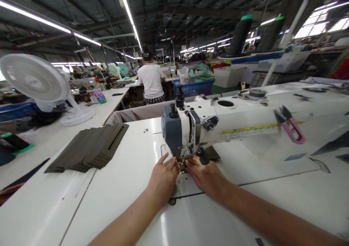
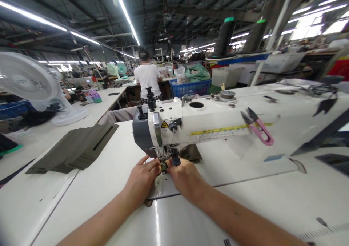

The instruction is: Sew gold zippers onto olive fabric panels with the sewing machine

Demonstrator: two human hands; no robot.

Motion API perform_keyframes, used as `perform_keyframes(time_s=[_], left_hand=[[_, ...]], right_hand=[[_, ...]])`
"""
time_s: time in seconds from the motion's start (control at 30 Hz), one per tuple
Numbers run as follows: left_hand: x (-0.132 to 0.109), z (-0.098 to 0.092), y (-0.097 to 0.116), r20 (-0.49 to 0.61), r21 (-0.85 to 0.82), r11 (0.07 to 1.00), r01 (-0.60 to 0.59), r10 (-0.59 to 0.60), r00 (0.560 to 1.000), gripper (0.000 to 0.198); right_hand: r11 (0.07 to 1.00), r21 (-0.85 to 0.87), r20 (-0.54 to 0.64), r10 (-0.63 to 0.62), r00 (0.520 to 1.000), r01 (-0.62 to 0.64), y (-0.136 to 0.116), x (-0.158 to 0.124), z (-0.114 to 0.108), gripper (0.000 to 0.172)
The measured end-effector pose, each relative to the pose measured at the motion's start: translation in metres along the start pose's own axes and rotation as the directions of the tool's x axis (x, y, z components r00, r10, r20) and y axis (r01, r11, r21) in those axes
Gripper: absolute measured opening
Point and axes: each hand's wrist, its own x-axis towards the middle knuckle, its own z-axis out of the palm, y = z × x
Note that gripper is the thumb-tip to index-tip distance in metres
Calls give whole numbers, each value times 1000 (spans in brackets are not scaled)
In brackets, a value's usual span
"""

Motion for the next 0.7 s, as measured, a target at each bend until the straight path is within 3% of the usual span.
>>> perform_keyframes(time_s=[0.17, 0.27, 0.37, 0.43, 0.5, 0.6, 0.67, 0.7], left_hand=[[-3, 7, -6, -63, -43, 998, 49, -51, 997, 11], [-4, -3, -6, -70, -63, 995, 83, -87, 994, 9], [-6, -23, 13, -36, -76, 995, 61, -63, 997, 14], [-8, -32, 32, 6, -96, 995, -1, 2, 1000, 31], [-11, -35, 49, 51, -134, 987, -89, 97, 994, 41], [-15, -28, 61, 61, -248, 960, -132, 152, 987, 26], [-16, -24, 60, 44, -410, 912, -23, 45, 998, 22], [-15, -24, 60, 55, -508, 858, 72, -52, 997, 21]], right_hand=[[1000, 26, 27, -8, 1000, 7, 12, -2, -4, 18], [988, -152, 76, 37, 996, -25, 31, -5, -20, 30], [939, -335, 123, 128, 984, -81, 33, -18, -40, 12], [946, -319, 168, 116, 979, -57, 16, -36, -49, 14], [984, -171, 196, 88, 977, -54, -11, -57, -55, 16], [964, 168, 241, 160, 957, -204, -46, -85, -62, 18], [809, 386, 390, 292, 873, -443, -57, -95, -65, 22], [660, 480, 495, 341, 799, -578, -58, -96, -66, 25]])
